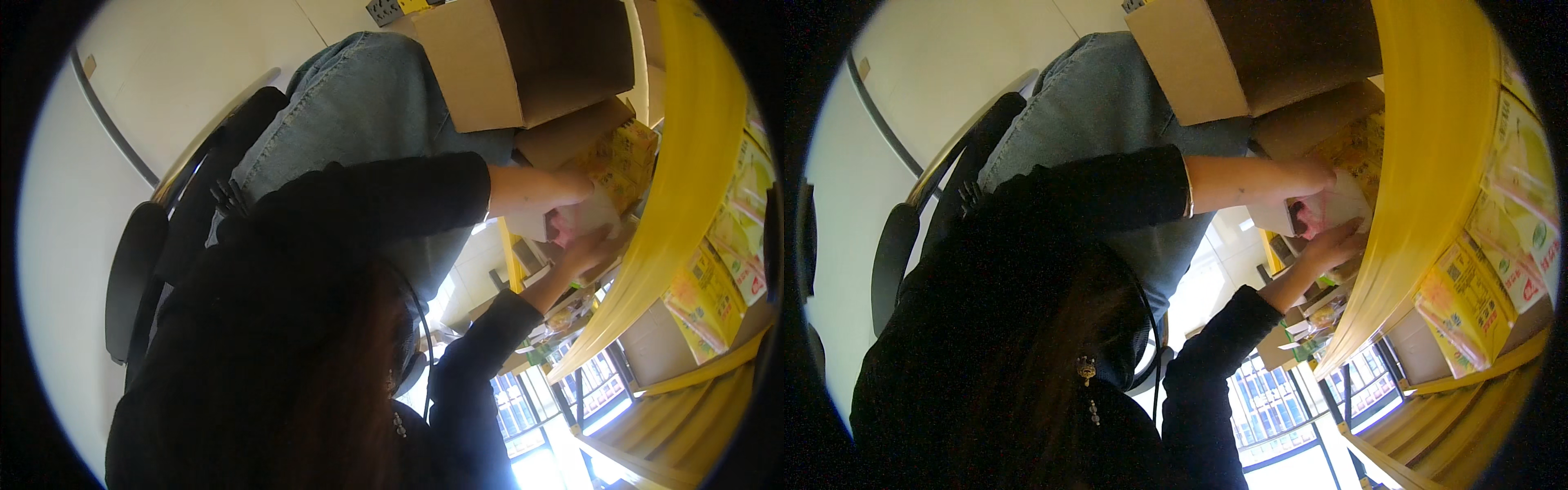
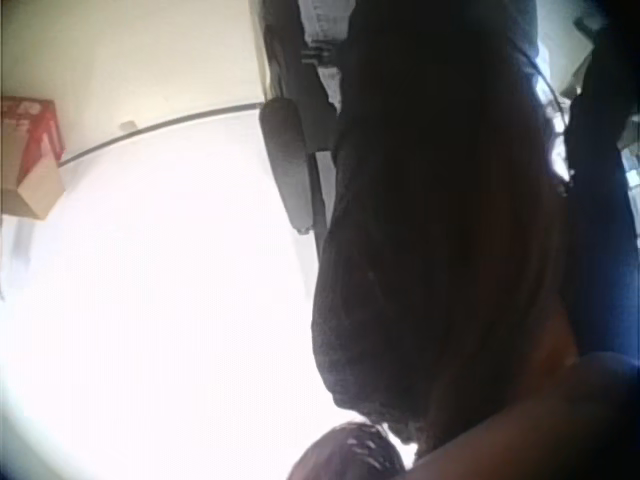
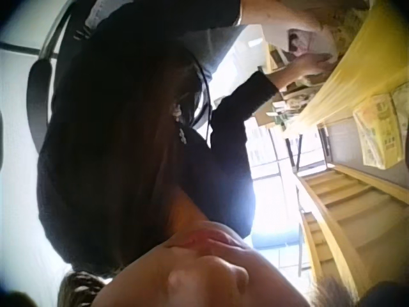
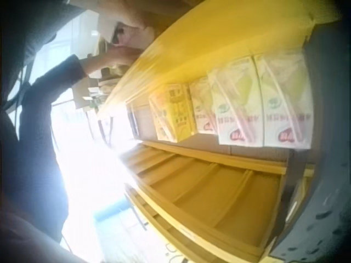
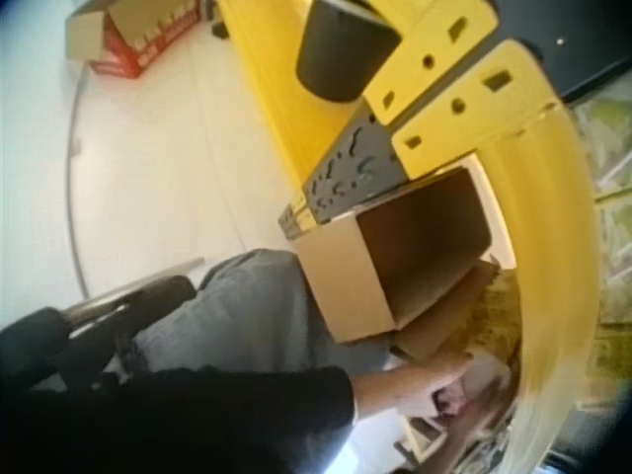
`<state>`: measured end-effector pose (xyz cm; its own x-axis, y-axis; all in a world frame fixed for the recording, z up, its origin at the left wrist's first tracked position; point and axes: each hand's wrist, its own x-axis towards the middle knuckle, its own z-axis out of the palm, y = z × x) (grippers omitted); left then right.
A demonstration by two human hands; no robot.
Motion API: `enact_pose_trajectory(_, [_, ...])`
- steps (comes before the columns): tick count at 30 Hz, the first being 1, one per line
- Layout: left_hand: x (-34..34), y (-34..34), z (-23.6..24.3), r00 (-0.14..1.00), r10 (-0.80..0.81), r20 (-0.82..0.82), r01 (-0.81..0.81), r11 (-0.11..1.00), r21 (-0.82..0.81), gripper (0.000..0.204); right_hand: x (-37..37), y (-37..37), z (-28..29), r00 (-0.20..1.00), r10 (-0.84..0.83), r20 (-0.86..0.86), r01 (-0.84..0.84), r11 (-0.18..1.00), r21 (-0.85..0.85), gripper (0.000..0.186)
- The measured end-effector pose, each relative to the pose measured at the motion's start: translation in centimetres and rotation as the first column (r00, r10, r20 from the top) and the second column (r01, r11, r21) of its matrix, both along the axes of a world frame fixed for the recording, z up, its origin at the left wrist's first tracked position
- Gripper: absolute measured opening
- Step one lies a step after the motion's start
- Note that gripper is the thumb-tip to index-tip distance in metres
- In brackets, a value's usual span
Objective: The person wipes the surfaces of small yellow boxes with a white cloth, then places them on a yellow shelf. The person repeats this process for multiple boxes taken from a cardboard box on the floor.
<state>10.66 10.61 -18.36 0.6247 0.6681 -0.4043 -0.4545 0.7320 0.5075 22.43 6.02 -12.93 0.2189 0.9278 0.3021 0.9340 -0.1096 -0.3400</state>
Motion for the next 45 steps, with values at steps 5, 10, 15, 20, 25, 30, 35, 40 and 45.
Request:
enact_pose_trajectory(5, [4.2,2.1,0.3,0.950,0.217,-0.226,-0.160,0.956,0.246,0.044,3.5,3.1,-1.0,0.989,0.142,0.045,-0.140,0.989,-0.046,0.052])
enact_pose_trajectory(10, [4.9,3.7,0.9,0.885,0.314,-0.343,-0.049,0.797,0.602,0.045,4.7,4.1,-2.9,0.911,0.211,0.353,-0.146,0.968,-0.202,0.051])
enact_pose_trajectory(15, [8.3,5.6,0.6,0.867,0.379,-0.323,-0.010,0.662,0.749,0.047,5.9,2.5,-4.8,0.866,0.102,0.489,-0.006,0.981,-0.194,0.051])
enact_pose_trajectory(20, [8.8,5.6,-0.5,0.802,0.468,-0.372,-0.054,0.677,0.734,0.047,-0.3,0.9,-5.0,0.985,0.142,0.097,-0.147,0.988,0.048,0.046])
enact_pose_trajectory(25, [8.6,5.2,-1.4,0.867,0.480,-0.131,-0.192,0.566,0.801,0.044,-2.3,-1.7,-5.4,0.929,-0.178,-0.325,0.266,0.930,0.252,0.043])
enact_pose_trajectory(30, [8.4,3.4,-1.0,0.876,0.426,-0.228,-0.017,0.499,0.866,0.038,-1.4,-2.2,-6.1,0.217,0.114,-0.970,0.413,0.889,0.197,0.040])
enact_pose_trajectory(35, [-0.9,-0.6,5.6,0.789,0.082,-0.609,0.389,0.701,0.598,0.033,-2.3,-4.0,-4.6,0.282,0.085,-0.956,0.442,0.873,0.208,0.036])
enact_pose_trajectory(40, [-3.9,-6.1,5.1,0.751,0.514,-0.414,0.297,0.297,0.907,0.032,-8.3,-9.8,0.9,0.335,-0.008,-0.942,0.494,0.853,0.169,0.042])
enact_pose_trajectory(45, [-7.4,-11.0,7.6,0.742,0.642,-0.195,0.241,0.016,0.970,0.035,-10.1,-13.7,5.8,0.347,0.137,-0.928,0.380,0.884,0.272,0.049])
